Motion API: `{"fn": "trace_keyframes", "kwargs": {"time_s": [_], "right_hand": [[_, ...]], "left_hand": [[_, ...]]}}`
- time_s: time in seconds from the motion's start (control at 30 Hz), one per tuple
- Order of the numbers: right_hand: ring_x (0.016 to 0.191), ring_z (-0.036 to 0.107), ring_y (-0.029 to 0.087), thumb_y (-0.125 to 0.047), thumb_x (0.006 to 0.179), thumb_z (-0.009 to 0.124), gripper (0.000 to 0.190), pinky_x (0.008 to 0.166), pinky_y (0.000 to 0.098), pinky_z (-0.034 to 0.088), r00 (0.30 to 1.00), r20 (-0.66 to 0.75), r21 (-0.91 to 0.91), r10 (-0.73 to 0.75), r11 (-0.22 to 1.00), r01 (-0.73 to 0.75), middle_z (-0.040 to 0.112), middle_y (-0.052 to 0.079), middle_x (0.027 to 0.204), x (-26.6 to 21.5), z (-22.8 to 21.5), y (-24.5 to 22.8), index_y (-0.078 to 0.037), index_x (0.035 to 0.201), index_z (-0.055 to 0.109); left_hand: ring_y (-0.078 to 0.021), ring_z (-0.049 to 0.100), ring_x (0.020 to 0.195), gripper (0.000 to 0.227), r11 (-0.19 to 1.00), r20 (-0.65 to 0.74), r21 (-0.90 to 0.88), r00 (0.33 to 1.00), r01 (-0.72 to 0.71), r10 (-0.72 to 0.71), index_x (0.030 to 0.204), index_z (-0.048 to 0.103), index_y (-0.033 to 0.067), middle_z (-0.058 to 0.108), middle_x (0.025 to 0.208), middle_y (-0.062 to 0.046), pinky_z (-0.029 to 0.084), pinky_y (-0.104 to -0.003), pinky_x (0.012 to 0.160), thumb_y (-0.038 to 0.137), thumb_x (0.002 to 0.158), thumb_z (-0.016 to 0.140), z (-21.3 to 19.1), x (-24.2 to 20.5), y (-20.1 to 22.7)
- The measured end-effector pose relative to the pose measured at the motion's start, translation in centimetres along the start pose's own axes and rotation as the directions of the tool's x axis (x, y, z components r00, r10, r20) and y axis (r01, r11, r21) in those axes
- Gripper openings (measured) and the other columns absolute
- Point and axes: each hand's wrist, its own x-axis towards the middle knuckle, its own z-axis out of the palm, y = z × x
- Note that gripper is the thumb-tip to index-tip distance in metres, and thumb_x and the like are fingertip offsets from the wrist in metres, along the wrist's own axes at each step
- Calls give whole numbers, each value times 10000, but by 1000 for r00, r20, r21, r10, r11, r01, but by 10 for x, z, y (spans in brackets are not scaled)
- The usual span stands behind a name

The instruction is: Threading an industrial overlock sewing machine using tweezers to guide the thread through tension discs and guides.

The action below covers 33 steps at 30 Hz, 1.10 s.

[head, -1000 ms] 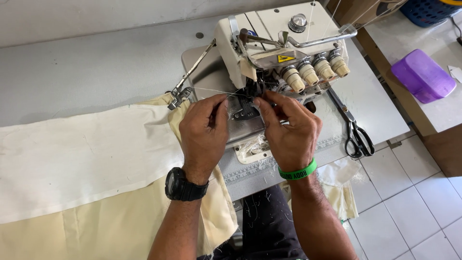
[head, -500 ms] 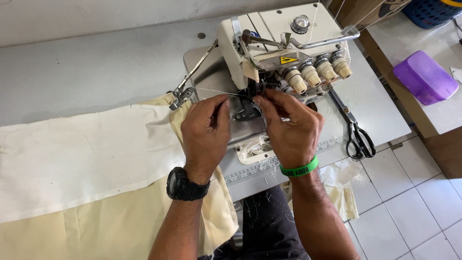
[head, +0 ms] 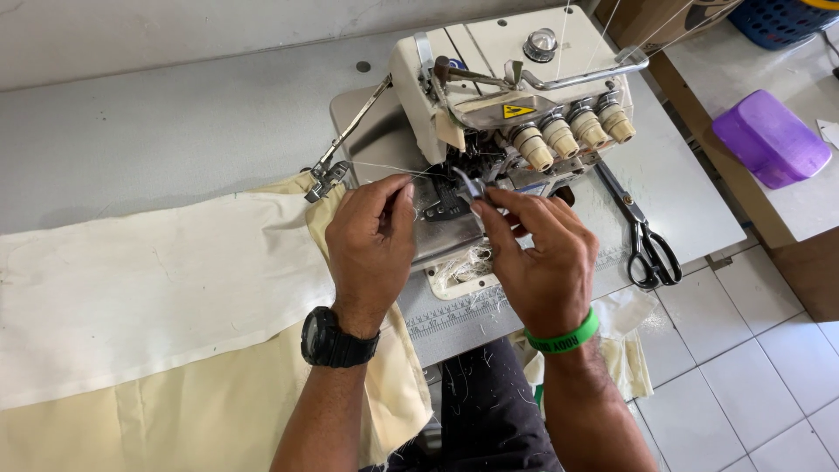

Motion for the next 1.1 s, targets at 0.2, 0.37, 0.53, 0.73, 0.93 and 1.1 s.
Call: {"fn": "trace_keyframes", "kwargs": {"time_s": [0.2,0.37,0.53,0.73,0.93,1.1], "right_hand": [[809,817,270,-45,1015,891,106,689,358,596,995,-53,-10,90,996,-91,810,117,887,-8,-16,-3,-26,1091,820],[776,773,310,-17,1054,786,116,588,378,662,995,-58,150,80,986,-71,703,255,1077,-15,-16,3,78,1120,773],[829,795,382,-16,1062,735,163,624,431,688,996,-55,219,63,975,-50,714,269,1044,-18,-4,-2,103,1168,769],[933,740,341,56,1026,759,454,751,476,665,989,-88,319,118,944,-84,709,271,1093,-23,7,4,130,1454,623],[889,800,370,-6,947,888,372,713,443,653,982,-139,219,125,971,-93,763,201,1015,-20,13,4,58,1292,765],[805,774,371,13,965,854,302,604,437,610,979,-123,246,163,961,-129,774,224,1014,-20,10,14,63,1256,790]], "left_hand": [[-321,781,898,119,999,-16,36,1000,-6,7,1165,801,60,803,961,-125,676,-343,666,63,1066,734,2,-1,-1],[-335,776,883,114,999,-16,45,1000,-5,6,1154,802,41,804,963,-145,685,-357,655,48,1059,739,4,-2,0],[-338,773,884,103,999,-31,46,999,-25,26,1147,802,48,795,954,-141,677,-367,649,58,1062,745,3,-2,0],[-343,768,880,114,998,-3,53,999,-34,34,1146,802,53,791,956,-143,660,-379,654,101,1078,724,3,-1,3],[-379,760,867,117,997,4,71,999,-32,32,1142,804,47,794,946,-162,656,-410,621,90,1069,724,3,2,7],[-380,757,850,209,984,23,139,994,-108,106,1255,761,16,785,1033,-198,641,-427,645,39,1057,699,7,-2,0]]}}
